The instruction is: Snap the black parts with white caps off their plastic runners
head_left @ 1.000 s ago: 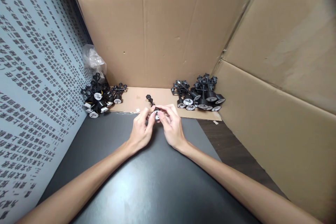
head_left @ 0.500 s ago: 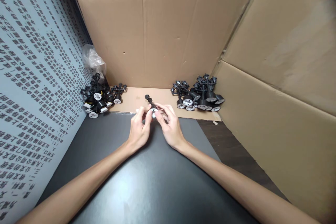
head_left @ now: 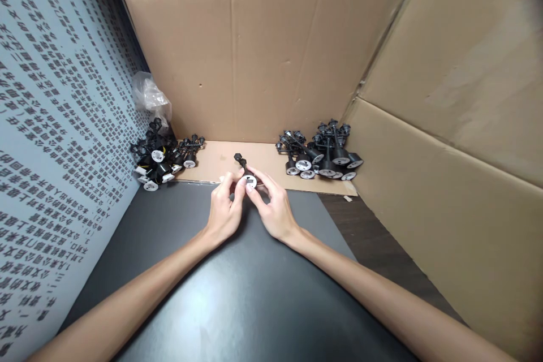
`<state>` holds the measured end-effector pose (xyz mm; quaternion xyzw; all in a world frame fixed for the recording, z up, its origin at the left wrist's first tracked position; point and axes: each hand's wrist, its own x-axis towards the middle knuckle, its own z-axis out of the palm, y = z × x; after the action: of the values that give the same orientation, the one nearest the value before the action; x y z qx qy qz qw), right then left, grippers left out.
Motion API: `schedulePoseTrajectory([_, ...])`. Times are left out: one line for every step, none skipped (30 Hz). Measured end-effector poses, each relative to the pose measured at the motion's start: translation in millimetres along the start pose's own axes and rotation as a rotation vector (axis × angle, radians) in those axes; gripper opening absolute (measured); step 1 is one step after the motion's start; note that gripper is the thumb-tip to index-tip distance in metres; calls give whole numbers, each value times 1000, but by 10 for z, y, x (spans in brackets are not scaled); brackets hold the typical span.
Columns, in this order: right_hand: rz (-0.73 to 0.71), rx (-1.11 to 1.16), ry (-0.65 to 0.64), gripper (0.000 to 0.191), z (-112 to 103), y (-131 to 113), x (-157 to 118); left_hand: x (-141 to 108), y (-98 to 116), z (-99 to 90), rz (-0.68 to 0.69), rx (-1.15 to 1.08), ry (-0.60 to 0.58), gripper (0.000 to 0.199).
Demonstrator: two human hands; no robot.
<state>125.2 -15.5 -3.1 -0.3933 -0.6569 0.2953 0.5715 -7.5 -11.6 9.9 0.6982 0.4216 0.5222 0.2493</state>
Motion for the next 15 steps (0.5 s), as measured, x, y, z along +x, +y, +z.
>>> schedulePoseTrajectory([0,6,0,40,-2,2,0,-2,2,0,2,4,-2,20])
schedulePoseTrajectory([1,13,1,39,-3,4,0,-3,3,0,3,7,-5,20])
schedulePoseTrajectory([0,17,1,38,-4,5,1,-4,2,0,4,11,-8,20])
schedulePoseTrajectory([-1,18,-1,37,-5,6,1,-4,-1,-1,6,15,-10,20])
schedulePoseTrajectory([-4,14,-4,36,-6,7,0,-4,-4,-1,9,21,-10,20])
schedulePoseTrajectory([-7,4,-5,35,-7,8,0,-3,-9,-1,11,28,-11,19])
schedulePoseTrajectory([-9,-8,-6,35,-8,8,-1,-3,-13,-2,12,37,-11,19])
schedulePoseTrajectory([-9,-19,-7,35,-10,9,-3,-3,-17,-3,13,48,-12,20])
schedulePoseTrajectory([-8,-27,-7,34,-11,9,-4,-3,-20,-4,11,59,-14,20])
schedulePoseTrajectory([-5,-33,-7,34,-12,9,-6,-4,-22,-6,9,69,-16,20])
schedulePoseTrajectory([-2,-37,-8,34,-13,9,-7,-6,-22,-7,6,78,-19,20])
schedulePoseTrajectory([0,-38,-8,34,-14,10,-8,-8,-21,-8,4,85,-21,20])
schedulePoseTrajectory([1,-37,-7,34,-15,11,-8,-9,-20,-9,3,91,-21,20])
schedulePoseTrajectory([1,-34,-6,34,-14,13,-8,-10,-18,-10,5,95,-21,20])
schedulePoseTrajectory([2,-30,-5,34,-13,15,-7,-10,-16,-10,8,96,-19,20])
